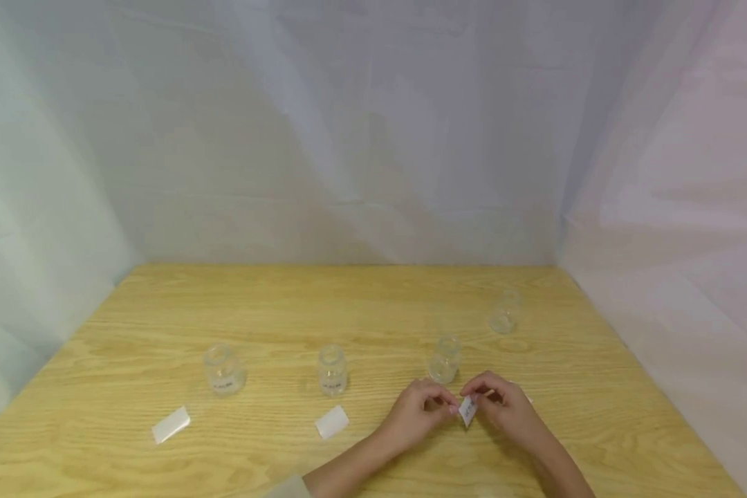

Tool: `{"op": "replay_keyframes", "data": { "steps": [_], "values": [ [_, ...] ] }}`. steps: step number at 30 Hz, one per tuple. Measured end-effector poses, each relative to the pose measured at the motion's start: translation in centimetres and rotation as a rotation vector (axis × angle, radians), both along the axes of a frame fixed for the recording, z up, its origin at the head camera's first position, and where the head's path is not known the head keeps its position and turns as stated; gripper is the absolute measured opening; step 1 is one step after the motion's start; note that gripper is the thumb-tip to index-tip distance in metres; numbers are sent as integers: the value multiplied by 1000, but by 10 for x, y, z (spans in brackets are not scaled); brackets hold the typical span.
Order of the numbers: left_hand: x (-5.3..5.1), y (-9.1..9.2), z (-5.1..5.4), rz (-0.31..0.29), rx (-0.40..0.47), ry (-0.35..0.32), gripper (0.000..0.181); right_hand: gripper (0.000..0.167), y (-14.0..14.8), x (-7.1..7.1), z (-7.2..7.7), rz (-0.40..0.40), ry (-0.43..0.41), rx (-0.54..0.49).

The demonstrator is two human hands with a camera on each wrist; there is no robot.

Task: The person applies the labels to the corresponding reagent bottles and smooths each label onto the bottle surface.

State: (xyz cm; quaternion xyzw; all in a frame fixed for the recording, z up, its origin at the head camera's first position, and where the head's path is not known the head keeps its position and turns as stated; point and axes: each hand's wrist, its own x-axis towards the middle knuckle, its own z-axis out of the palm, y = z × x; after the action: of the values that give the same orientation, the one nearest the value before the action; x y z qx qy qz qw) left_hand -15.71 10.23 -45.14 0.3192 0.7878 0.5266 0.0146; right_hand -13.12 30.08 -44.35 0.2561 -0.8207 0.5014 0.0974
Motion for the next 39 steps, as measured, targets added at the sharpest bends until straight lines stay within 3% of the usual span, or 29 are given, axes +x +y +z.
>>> {"op": "replay_keyframes", "data": {
  "steps": [15, 20, 27, 33, 39],
  "values": [
    [1, 0, 0, -53, 71, 17, 14, 15, -7, 5, 5, -74, -78, -45],
    [1, 0, 2, -51, 155, -19, 15, 20, -9, 7, 5, -72, 2, -22],
    [1, 1, 2, -25, 220, 13, 10, 26, -12, 7, 7, -22, 49, -11],
    [0, 2, 2, -9, 225, 8, 10, 23, -14, 8, 9, -31, 10, -15],
    [1, 2, 3, 1, 237, 0, 5, 14, -13, 10, 9, -95, -67, -45]
  ]
}}
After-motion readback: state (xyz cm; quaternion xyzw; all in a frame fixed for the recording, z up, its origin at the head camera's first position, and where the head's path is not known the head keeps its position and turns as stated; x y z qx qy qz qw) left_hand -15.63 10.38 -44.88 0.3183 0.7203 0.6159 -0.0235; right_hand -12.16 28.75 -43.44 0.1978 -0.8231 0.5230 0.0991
